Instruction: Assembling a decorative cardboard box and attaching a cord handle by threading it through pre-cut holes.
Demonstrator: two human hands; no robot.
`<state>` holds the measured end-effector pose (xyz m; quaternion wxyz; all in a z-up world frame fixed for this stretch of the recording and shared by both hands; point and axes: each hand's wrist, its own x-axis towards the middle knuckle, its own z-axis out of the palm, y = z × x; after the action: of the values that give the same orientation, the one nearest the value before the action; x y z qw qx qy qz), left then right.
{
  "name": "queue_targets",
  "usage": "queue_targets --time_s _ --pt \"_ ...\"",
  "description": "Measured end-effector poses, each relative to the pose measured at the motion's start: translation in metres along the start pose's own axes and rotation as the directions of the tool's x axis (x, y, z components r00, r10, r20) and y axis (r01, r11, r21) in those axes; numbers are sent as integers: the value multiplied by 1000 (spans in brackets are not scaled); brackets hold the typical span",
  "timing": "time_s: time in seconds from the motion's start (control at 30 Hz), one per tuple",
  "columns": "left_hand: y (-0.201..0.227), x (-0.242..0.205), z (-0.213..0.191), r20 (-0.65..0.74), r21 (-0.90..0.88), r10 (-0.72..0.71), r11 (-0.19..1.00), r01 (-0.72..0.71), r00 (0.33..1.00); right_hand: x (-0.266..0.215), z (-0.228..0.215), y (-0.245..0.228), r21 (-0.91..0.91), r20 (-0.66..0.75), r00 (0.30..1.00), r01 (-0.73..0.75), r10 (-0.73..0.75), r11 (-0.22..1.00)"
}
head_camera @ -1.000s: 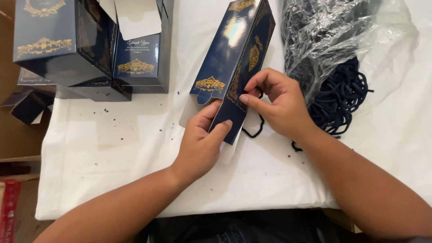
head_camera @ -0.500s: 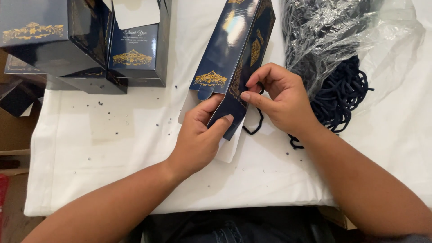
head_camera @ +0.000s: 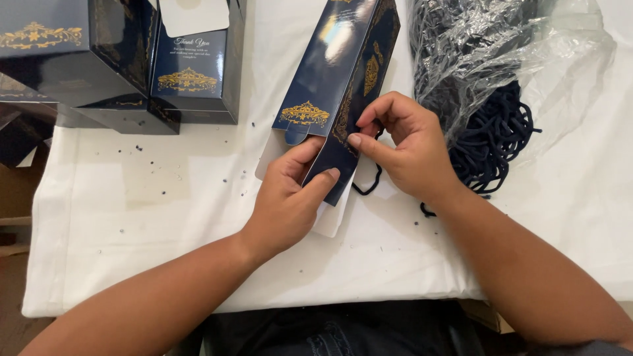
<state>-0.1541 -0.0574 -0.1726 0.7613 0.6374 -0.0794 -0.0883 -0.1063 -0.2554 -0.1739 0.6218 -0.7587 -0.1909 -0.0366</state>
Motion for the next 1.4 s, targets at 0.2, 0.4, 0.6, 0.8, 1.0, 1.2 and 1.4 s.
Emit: queue_targets --time_s 0.2,0.4,0.6,0.8,1.0,1.2,1.4 --pt "3 1 1 -10 2 39 999 -39 999 -4 5 -7 -78 -54 998 25 -29 997" --pt "7 2 1 -21 -6 66 998 -66 998 -6 8 -14 -163 -66 997 27 -38 986" --pt "-2 3 -2 -60 -11 51 999 -52 997 -7 10 -18 -204 -58 995 70 -84 976" --pt "-2 3 -2 -63 16 78 997 -77 995 -7 10 -15 -246 -42 991 117 -131 962" --pt "-1 4 -4 -89 50 70 997 -66 994 -7 12 -16 -282 -57 980 169 -193 944" --pt "7 4 -4 -67 -21 189 981 -191 980 -9 13 -25 -281 -149 912 332 -383 901" --pt "-19 2 -6 -3 -189 245 952 -241 970 -8 9 -23 -281 -145 716 632 -683 722"
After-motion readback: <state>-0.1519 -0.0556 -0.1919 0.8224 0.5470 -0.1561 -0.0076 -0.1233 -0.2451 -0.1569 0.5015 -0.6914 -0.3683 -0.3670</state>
